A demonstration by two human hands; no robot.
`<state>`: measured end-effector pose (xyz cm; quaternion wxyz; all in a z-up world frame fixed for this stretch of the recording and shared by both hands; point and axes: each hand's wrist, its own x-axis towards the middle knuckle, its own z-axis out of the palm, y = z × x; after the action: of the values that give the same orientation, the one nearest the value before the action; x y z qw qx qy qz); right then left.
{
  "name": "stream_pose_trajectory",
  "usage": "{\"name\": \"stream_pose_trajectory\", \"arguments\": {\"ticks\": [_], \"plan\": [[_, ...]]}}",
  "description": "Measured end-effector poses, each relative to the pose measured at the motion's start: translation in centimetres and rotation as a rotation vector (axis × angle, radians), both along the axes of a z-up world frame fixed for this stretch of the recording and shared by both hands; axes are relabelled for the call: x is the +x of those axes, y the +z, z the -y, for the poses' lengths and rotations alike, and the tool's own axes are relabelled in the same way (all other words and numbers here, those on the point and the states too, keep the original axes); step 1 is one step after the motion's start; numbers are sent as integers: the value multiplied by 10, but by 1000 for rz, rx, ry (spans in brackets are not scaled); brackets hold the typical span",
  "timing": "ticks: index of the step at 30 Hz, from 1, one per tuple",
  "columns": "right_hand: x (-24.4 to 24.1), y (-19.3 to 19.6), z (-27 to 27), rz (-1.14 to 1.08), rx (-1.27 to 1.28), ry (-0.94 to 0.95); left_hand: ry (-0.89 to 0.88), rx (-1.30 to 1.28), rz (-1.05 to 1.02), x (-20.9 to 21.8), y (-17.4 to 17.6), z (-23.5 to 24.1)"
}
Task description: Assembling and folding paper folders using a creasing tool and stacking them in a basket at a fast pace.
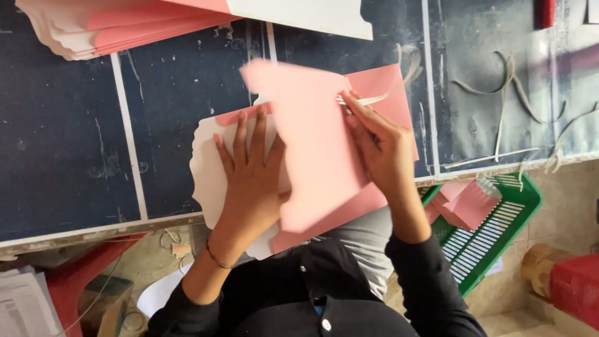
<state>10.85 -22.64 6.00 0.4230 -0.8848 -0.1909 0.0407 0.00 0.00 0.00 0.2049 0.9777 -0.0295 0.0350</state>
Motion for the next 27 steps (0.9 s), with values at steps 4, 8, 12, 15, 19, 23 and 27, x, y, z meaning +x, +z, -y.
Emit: {"name": "stream_pose_trajectory", "arguments": {"ticks": [4,8,12,15,19,23,27], "plan": [[-11,-21,-20,332,-284,-93,162,-436,-15,-2,7,-25],[-18,-35,-24,524,-518,-134,203,-853,-106,-8,45,-43],[-20,-43,-28,582,-573,-168,199,-565,14,-13,8,-46],[-21,-44,-28,621,-559,-133,197,-563,21,-12,16,-41],[-25,-39,-34,627,-644,-162,192,-511,75,-13,12,-37],[-27,-43,-34,639,-742,-156,256,-484,110,-11,9,-31],[-28,-40,-36,681,-743,-164,420,-80,119,8,36,-41]]}}
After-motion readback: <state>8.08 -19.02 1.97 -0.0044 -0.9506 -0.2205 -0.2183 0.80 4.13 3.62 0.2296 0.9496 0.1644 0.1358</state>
